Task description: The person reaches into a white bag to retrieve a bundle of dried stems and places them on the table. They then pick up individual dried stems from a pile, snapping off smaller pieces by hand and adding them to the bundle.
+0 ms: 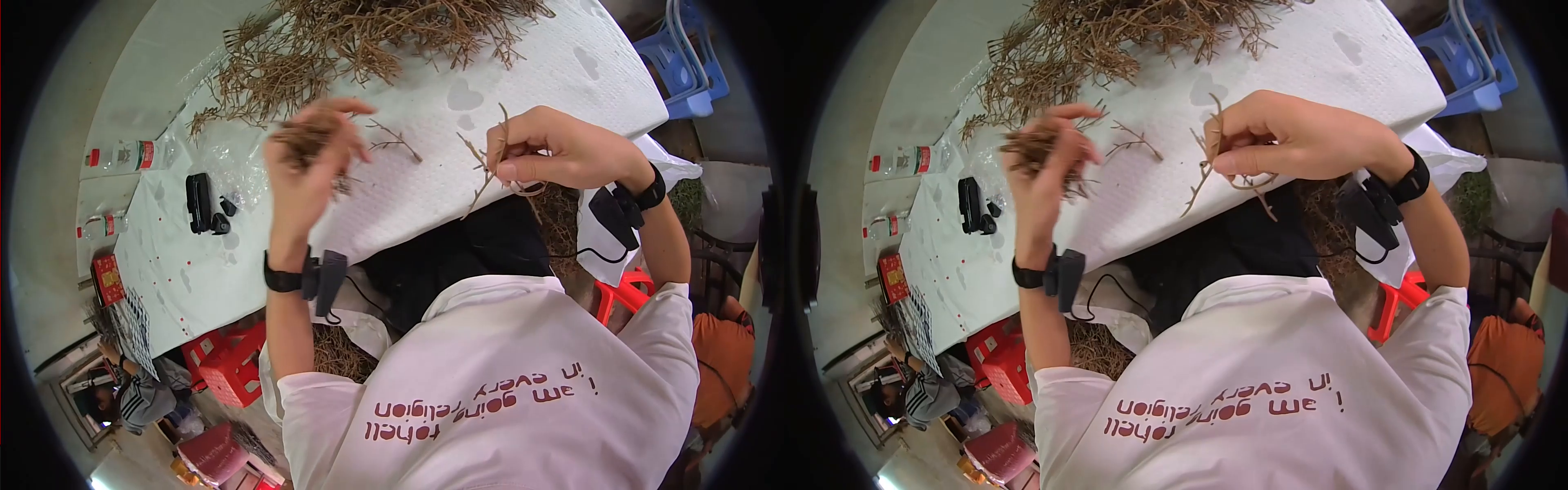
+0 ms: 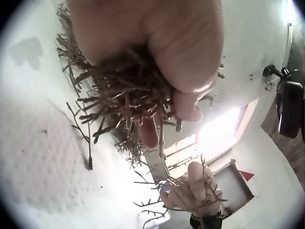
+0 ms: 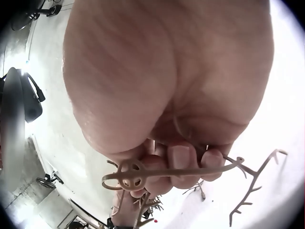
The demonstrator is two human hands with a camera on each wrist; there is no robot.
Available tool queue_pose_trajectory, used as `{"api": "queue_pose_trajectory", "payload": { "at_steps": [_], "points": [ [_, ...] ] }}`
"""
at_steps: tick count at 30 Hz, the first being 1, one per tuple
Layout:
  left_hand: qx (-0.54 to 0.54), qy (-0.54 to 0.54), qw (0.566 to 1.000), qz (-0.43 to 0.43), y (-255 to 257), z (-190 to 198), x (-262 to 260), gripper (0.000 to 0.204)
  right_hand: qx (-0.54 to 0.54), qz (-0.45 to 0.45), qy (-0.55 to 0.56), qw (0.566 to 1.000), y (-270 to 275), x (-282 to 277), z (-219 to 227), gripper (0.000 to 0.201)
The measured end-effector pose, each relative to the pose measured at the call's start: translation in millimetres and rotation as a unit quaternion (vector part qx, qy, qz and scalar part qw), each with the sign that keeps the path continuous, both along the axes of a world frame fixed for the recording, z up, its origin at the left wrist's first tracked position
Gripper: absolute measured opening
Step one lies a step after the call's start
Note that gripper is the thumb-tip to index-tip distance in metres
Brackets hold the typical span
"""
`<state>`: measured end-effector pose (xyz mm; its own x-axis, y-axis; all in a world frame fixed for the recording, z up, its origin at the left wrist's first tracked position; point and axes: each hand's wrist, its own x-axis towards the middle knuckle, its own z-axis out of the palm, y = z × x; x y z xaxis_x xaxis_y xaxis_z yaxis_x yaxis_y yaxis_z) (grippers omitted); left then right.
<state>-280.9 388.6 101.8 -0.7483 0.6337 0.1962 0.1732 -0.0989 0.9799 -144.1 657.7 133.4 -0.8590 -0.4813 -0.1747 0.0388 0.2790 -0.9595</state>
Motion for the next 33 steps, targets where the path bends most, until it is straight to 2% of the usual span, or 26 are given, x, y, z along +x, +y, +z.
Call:
{"api": "queue_pose_trajectory", "payload": {
  "at_steps": [1,2,5,9,14,17,18,19,21,22,24,25,26,27,29,30,31,33],
  "points": [
    [-0.024,0.008,0.998,-0.063,7.7,2.7,7.2,0.005,-0.031,-0.005,0.01,0.999,-0.9,-1.9,-2.4,0.015],
    [-0.024,0.008,0.998,-0.064,12.9,6.6,11.7,0.005,-0.03,-0.006,0.01,0.999,-3.1,-3.1,-2.9,0.015],
    [-0.022,-0.116,0.975,-0.187,26.2,16.7,23.7,0.005,0.018,-0.001,0.051,0.999,-10.4,-8.9,-0.1,0.015],
    [-0.1,-0.123,0.958,-0.237,28.9,5.8,30.7,0.007,0.079,-0.028,0.048,0.995,-8.7,-12.2,6.4,0.019],
    [-0.113,-0.195,0.937,-0.265,23.5,1.4,28.3,0.013,0.125,-0.015,0.035,0.991,-6.3,-10.0,11.7,0.021],
    [-0.143,-0.107,0.969,-0.173,22.1,-3.8,31.1,0.012,0.06,-0.006,0.043,0.997,-3.1,-10.4,3.5,0.021],
    [-0.142,-0.108,0.968,-0.175,21.6,-3.4,31.9,0.012,0.061,-0.007,0.042,0.997,-2.3,-9.4,4.1,0.021],
    [-0.168,-0.038,0.965,-0.198,19.9,-1.6,32.0,0.013,0.083,0.013,0.02,0.996,-1.7,-8.4,5.9,0.021],
    [-0.215,0.102,0.94,-0.243,13.8,6.8,31.8,0.016,0.124,0.052,-0.026,0.991,-2.0,-6.2,12.3,0.022],
    [-0.215,0.1,0.94,-0.246,7.4,13.1,31.6,0.016,0.124,0.049,-0.028,0.991,4.9,-3.6,13.3,0.022],
    [-0.368,0.272,0.87,-0.185,-9.9,25.8,27.6,0.021,0.154,0.067,-0.033,0.985,37.7,0.8,14.0,0.025],
    [-0.364,0.273,0.871,-0.187,-23.3,26.4,22.4,0.021,0.17,0.075,-0.035,0.982,49.1,0.1,14.7,0.026],
    [-0.355,0.19,0.903,-0.15,-37.7,23.9,15.6,0.022,0.174,0.07,-0.037,0.982,54.5,-0.9,11.8,0.026],
    [-0.342,0.104,0.927,-0.114,-42.2,19.5,12.4,0.024,0.099,-0.034,-0.055,0.993,58.5,-0.2,4.2,0.029],
    [-0.305,0.123,0.939,-0.105,-32.2,10.3,12.3,0.026,-0.053,-0.236,-0.078,0.967,63.4,1.1,-7.0,0.035],
    [-0.275,0.139,0.947,-0.091,-28.1,6.8,11.7,0.028,-0.049,-0.238,-0.074,0.967,62.0,-0.2,-8.5,0.035],
    [-0.248,0.153,0.954,-0.077,-26.5,3.8,11.7,0.03,-0.093,-0.236,-0.084,0.963,56.7,-3.3,-11.0,0.038],
    [-0.262,0.189,0.944,-0.069,-21.6,-1.7,7.9,0.031,-0.181,-0.23,-0.104,0.951,47.6,-10.1,-11.7,0.046]
  ]
}}
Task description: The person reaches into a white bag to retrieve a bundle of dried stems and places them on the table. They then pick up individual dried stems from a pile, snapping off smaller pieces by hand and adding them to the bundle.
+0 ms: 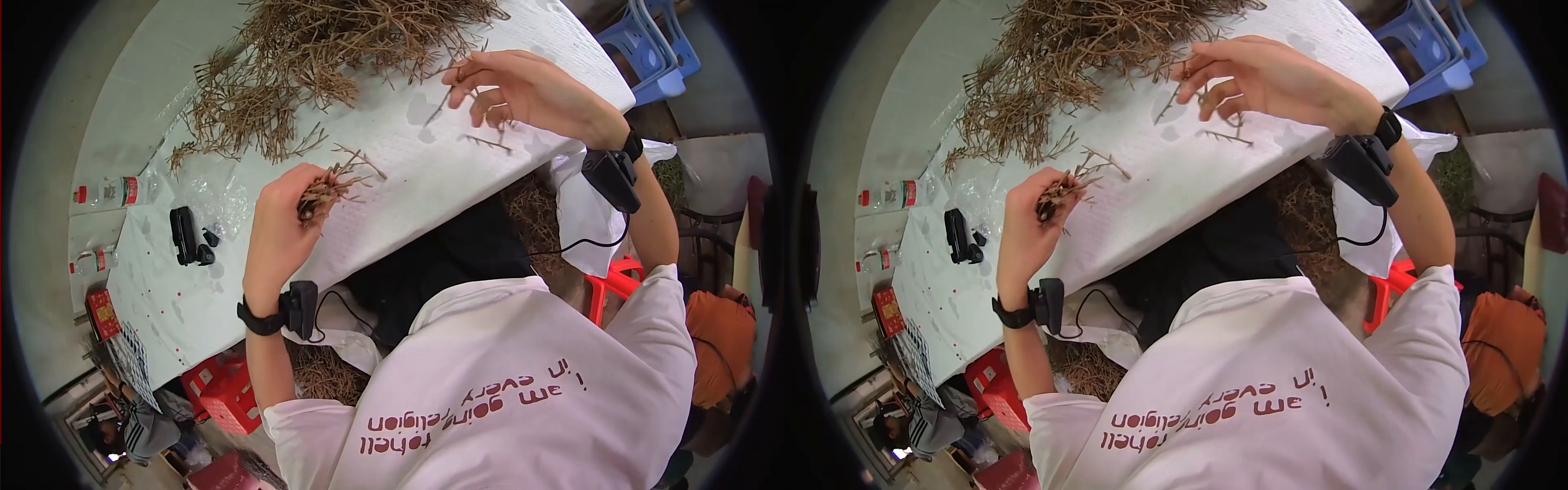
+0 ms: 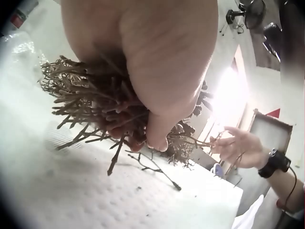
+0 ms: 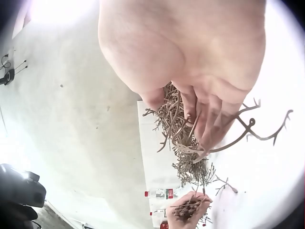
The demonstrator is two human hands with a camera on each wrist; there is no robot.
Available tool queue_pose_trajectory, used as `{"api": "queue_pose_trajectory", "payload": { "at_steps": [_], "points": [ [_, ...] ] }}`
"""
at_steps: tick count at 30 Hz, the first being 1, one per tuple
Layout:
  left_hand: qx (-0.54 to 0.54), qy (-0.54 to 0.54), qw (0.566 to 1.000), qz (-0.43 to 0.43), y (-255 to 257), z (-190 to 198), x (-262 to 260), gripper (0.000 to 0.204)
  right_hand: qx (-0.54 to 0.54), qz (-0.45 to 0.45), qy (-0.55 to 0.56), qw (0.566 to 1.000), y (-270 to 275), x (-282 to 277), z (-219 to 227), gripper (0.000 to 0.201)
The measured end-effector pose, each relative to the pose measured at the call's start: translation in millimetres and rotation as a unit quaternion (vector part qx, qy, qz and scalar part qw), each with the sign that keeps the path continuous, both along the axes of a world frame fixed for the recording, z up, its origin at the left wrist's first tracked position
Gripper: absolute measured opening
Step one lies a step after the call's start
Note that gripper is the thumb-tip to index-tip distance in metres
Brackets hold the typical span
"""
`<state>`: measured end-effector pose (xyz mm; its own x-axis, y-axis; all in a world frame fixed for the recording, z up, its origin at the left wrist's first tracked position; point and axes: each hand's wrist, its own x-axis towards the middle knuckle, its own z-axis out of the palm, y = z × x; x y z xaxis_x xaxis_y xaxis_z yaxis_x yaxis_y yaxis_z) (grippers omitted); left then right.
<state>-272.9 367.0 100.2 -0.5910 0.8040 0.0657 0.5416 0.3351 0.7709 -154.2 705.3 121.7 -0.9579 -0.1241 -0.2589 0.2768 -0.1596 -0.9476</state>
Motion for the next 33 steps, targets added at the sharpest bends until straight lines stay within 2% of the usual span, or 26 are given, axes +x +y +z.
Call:
{"api": "queue_pose_trajectory", "payload": {
  "at_steps": [6,10,15,18,27,31,33],
  "points": [
    [-0.079,0.169,0.983,0.005,11.8,-8.0,-6.4,0.039,-0.038,-0.032,0.005,0.999,-4.2,4.0,4.4,0.054],
    [-0.096,0.221,0.97,-0.021,17.7,-10.4,-8.6,0.043,-0.052,-0.047,0.001,0.998,-4.5,6.9,2.8,0.056],
    [-0.097,0.225,0.969,-0.036,25.6,-11.3,-9.8,0.046,-0.048,-0.051,-0.001,0.998,-2.6,11.7,7.2,0.057],
    [-0.128,0.252,0.958,-0.051,29.1,-10.5,-12.8,0.04,-0.041,-0.052,0.0,0.998,0.2,16.7,8.7,0.057],
    [-0.119,0.285,0.95,-0.051,33.9,-12.8,-19.6,0.027,-0.043,-0.065,0.022,0.997,5.5,37.0,11.0,0.055],
    [-0.082,0.264,0.961,-0.029,19.5,-8.8,-26.5,0.027,-0.014,-0.033,0.044,0.998,17.8,60.3,19.6,0.055],
    [0.003,0.162,0.987,0.005,11.7,-0.6,-26.2,0.024,0.0,-0.017,0.049,0.999,29.5,73.3,24.2,0.056]
  ]
}}
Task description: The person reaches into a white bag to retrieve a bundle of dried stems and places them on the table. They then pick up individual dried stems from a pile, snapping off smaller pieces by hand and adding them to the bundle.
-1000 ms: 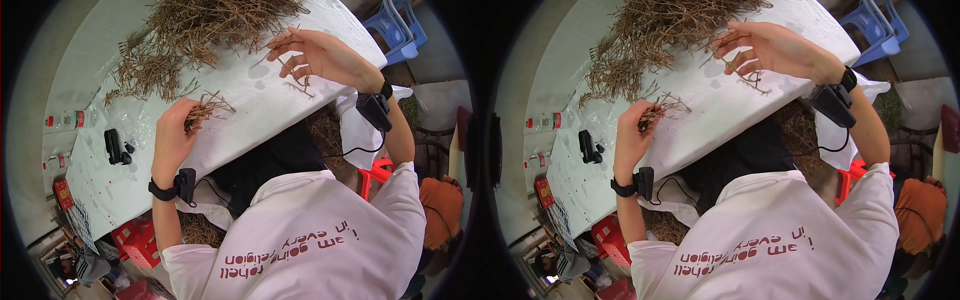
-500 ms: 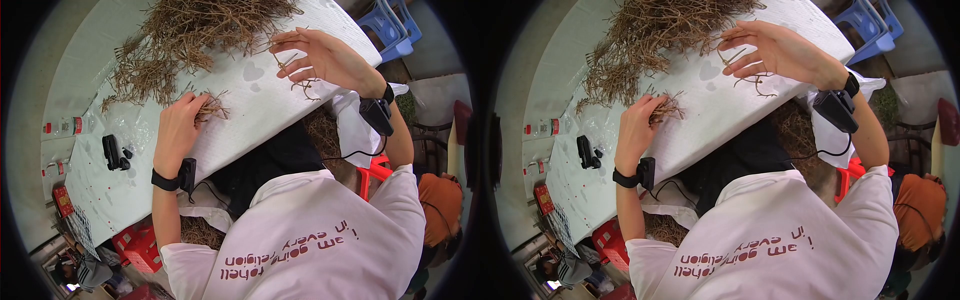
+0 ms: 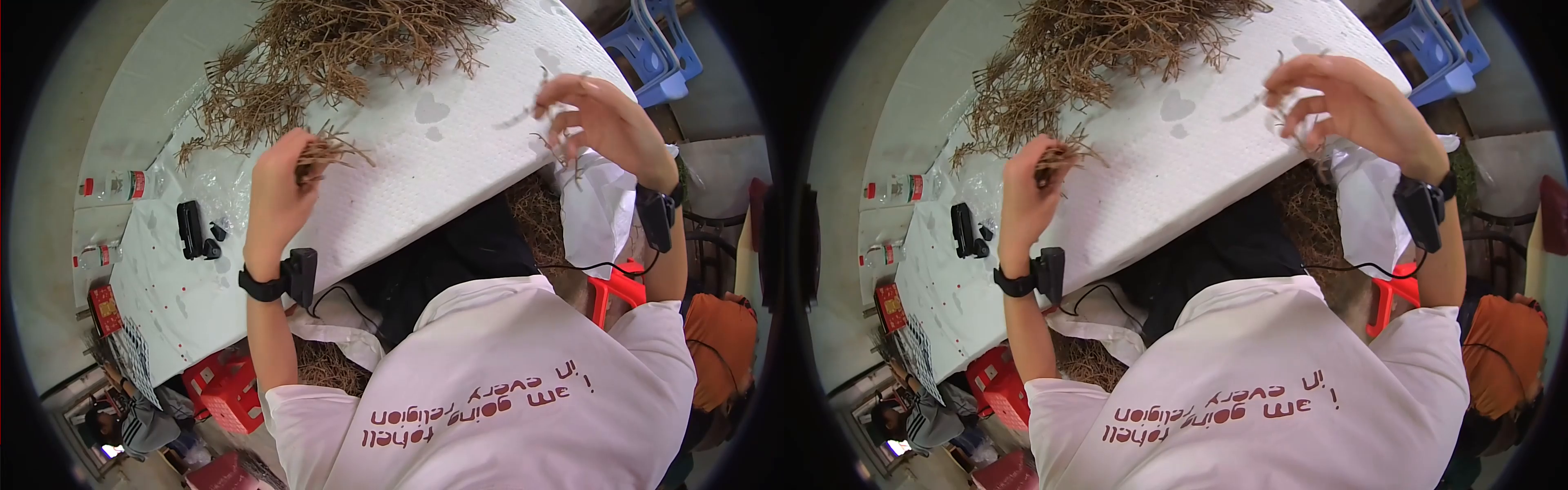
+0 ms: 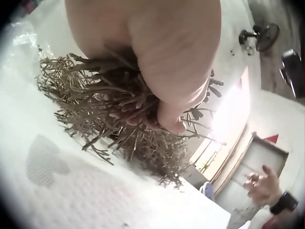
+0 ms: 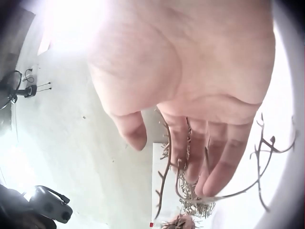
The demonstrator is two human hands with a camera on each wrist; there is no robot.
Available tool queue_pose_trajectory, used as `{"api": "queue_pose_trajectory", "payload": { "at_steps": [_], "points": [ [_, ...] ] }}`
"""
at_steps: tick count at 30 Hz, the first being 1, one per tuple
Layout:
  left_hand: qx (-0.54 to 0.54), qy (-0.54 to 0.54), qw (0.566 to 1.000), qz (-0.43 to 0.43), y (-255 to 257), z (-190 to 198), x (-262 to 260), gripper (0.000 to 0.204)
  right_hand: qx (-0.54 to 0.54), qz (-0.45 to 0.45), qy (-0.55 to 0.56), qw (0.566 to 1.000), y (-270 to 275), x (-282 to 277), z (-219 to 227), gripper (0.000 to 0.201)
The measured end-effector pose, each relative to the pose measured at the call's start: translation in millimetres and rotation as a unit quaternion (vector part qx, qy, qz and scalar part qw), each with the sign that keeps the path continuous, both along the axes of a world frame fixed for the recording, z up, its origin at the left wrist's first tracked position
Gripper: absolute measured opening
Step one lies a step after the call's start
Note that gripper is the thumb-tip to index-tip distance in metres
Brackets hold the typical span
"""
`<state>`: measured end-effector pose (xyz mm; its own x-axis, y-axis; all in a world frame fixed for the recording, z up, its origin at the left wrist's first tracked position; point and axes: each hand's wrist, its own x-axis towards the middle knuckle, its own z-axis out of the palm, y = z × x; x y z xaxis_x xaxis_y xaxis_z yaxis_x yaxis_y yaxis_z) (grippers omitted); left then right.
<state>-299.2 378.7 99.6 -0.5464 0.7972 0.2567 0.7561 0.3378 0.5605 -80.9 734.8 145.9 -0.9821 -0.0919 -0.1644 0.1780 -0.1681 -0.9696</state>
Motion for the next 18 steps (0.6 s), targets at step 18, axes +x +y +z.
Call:
{"api": "queue_pose_trajectory", "payload": {
  "at_steps": [18],
  "points": [
    [0.199,-0.247,0.944,0.087,-123.3,77.1,67.2,0.023,0.356,0.078,-0.235,0.901,4.7,96.5,-87.5,0.039]
  ]
}}
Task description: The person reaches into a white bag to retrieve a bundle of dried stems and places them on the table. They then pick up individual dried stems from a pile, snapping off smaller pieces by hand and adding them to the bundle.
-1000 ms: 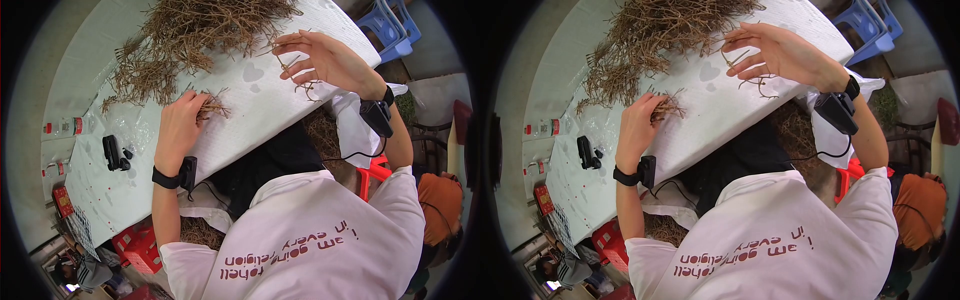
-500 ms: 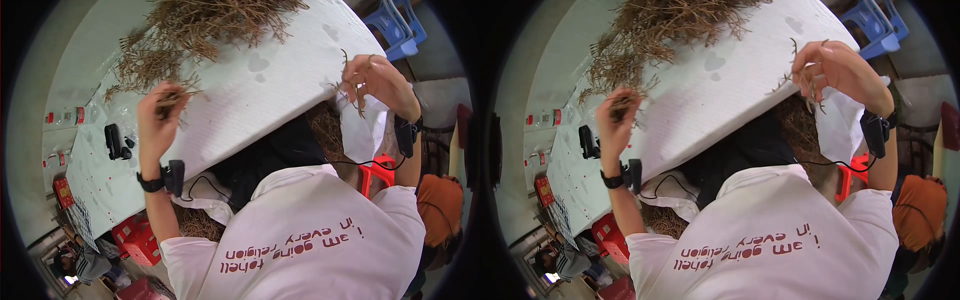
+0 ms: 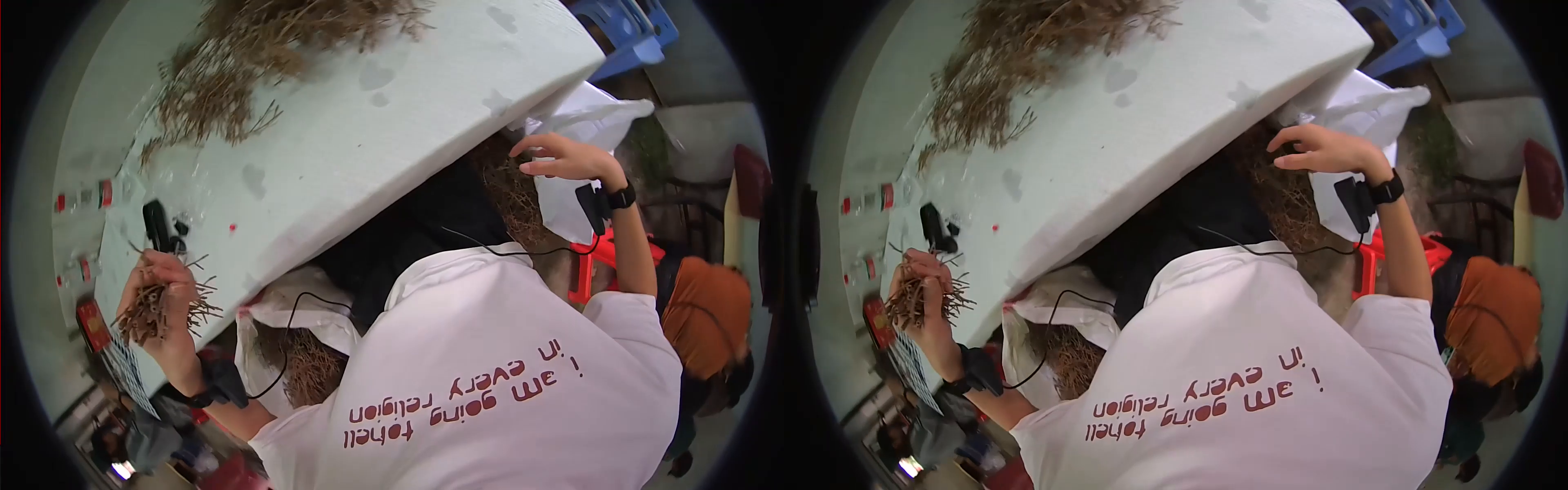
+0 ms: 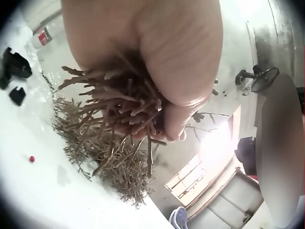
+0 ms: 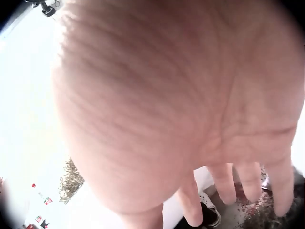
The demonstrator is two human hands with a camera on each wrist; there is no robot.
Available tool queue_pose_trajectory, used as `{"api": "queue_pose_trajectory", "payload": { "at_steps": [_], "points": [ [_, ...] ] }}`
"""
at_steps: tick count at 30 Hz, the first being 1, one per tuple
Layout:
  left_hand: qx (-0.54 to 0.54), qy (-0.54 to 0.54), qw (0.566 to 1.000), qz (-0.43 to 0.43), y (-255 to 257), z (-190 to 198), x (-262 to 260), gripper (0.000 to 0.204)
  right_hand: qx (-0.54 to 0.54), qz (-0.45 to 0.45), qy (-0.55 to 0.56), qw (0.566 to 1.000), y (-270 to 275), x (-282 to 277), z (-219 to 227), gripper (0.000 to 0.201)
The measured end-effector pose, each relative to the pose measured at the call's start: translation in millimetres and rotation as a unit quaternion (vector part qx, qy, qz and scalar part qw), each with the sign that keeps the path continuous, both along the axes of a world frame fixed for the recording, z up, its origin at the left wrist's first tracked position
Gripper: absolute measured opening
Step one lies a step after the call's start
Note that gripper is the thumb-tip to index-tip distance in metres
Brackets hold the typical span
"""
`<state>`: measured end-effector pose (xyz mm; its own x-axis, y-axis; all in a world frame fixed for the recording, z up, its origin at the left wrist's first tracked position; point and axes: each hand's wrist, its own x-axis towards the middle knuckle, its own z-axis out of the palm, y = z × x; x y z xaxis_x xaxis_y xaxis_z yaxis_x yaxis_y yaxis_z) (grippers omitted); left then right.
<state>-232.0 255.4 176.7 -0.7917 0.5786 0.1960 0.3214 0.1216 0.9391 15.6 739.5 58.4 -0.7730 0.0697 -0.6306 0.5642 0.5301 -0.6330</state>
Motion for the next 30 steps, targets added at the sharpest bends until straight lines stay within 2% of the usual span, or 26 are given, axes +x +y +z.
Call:
{"api": "queue_pose_trajectory", "payload": {
  "at_steps": [1,4,6,7,9,11,13,14,15,18,19,21,22,24,25,27,30],
  "points": [
    [-0.036,0.004,0.999,0.014,-7.3,0.3,6.4,0.023,0.014,0.041,0.014,0.999,-0.9,-8.3,-4.0,0.039],
    [-0.136,0.007,0.985,0.104,-43.8,10.2,35.0,0.023,-0.034,0.116,0.036,0.992,-12.0,-24.6,7.5,0.037],
    [-0.208,-0.009,0.978,0.003,-61.5,21.1,52.0,0.028,-0.095,0.16,0.031,0.982,-28.3,-39.7,18.8,0.034],
    [-0.224,-0.014,0.974,0.041,-71.9,26.9,67.0,0.028,-0.113,0.197,0.033,0.973,-40.3,-51.4,32.4,0.034],
    [-0.175,-0.039,0.983,0.038,-93.7,29.6,97.3,0.027,-0.105,0.169,-0.012,0.98,-66.4,-67.5,56.4,0.034],
    [-0.154,-0.049,0.985,0.051,-114.9,28.6,130.3,0.026,-0.13,0.206,-0.003,0.97,-78.1,-78.9,58.4,0.034],
    [-0.135,-0.087,0.955,0.25,-136.0,21.1,178.6,0.021,-0.153,0.22,0.015,0.963,-84.6,-87.3,62.1,0.036],
    [-0.121,-0.106,0.925,0.343,-144.1,8.6,193.8,0.019,-0.157,0.231,0.012,0.96,-90.1,-95.0,59.5,0.036],
    [-0.122,-0.112,0.922,0.349,-147.5,-2.6,204.1,0.019,-0.148,0.256,0.009,0.955,-96.4,-98.8,64.9,0.035],
    [-0.199,-0.121,0.873,0.429,-148.1,-41.9,225.6,0.021,-0.123,0.307,0.008,0.944,-122.6,-111.0,72.4,0.033],
    [-0.197,-0.121,0.873,0.431,-149.8,-52.3,223.9,0.021,-0.174,0.343,0.016,0.923,-137.8,-115.2,64.2,0.031],
    [-0.374,-0.211,0.839,0.334,-152.2,-74.4,214.5,0.026,-0.236,0.396,0.066,0.885,-171.4,-118.7,42.3,0.029],
    [-0.371,-0.211,0.84,0.334,-155.3,-91.9,211.5,0.026,-0.247,0.416,0.111,0.868,-189.1,-120.7,26.9,0.028],
    [-0.491,-0.137,0.809,0.293,-165.1,-132.9,209.6,0.038,-0.182,0.422,0.219,0.861,-218.7,-121.6,-12.2,0.03],
    [-0.492,-0.138,0.809,0.29,-168.5,-150.4,212.0,0.038,-0.154,0.406,0.229,0.871,-234.0,-123.0,-31.2,0.031],
    [-0.501,-0.096,0.788,0.345,-169.4,-183.8,213.0,0.05,-0.085,0.402,0.234,0.881,-259.7,-128.1,-75.3,0.033],
    [-0.5,-0.041,0.772,0.39,-156.1,-191.4,207.7,0.063,-0.029,0.42,0.225,0.879,-275.1,-135.0,-121.9,0.035]
  ]
}}
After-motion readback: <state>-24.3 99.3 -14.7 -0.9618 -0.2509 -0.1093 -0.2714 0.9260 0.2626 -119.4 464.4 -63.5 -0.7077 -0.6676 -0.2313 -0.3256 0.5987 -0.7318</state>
